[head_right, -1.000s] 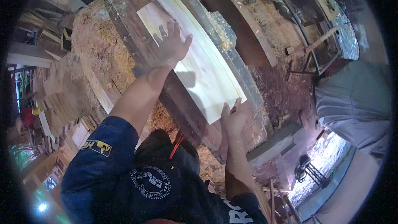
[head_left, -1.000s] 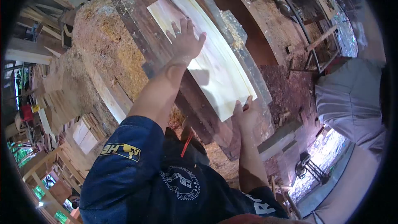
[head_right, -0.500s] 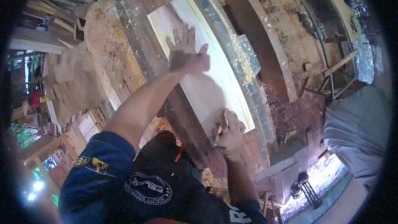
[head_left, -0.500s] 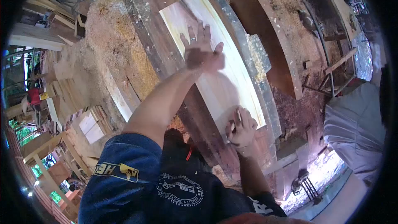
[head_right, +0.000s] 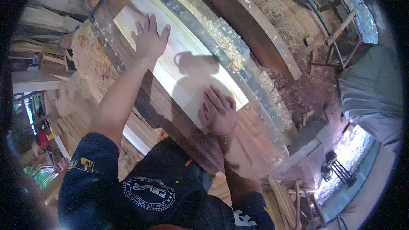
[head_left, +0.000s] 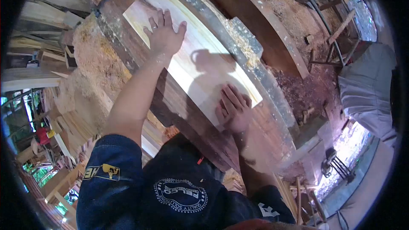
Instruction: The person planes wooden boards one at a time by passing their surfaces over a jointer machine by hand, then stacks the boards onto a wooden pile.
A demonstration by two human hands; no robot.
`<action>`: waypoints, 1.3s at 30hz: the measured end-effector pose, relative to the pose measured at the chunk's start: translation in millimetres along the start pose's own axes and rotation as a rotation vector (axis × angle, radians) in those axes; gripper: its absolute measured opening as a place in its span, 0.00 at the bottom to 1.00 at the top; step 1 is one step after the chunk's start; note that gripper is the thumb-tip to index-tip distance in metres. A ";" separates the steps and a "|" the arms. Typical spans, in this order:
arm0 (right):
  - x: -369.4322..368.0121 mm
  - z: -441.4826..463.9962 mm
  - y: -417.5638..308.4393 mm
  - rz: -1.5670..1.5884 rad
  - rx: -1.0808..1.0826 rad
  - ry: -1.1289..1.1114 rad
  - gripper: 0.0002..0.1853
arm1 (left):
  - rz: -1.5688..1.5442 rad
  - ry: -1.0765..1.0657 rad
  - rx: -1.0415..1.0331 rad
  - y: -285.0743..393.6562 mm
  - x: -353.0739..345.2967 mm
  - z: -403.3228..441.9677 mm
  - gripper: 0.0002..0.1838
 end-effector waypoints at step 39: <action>-170.2 269.2 -112.7 -0.296 0.093 -0.128 0.29 | -0.193 0.023 0.026 -187.9 26.9 243.3 0.43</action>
Point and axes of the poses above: each hand's wrist, its own z-axis towards the middle knuckle, its own x-axis out of the back of the hand, y = z × x, the point moved 8 cm from there along z, towards the middle knuckle
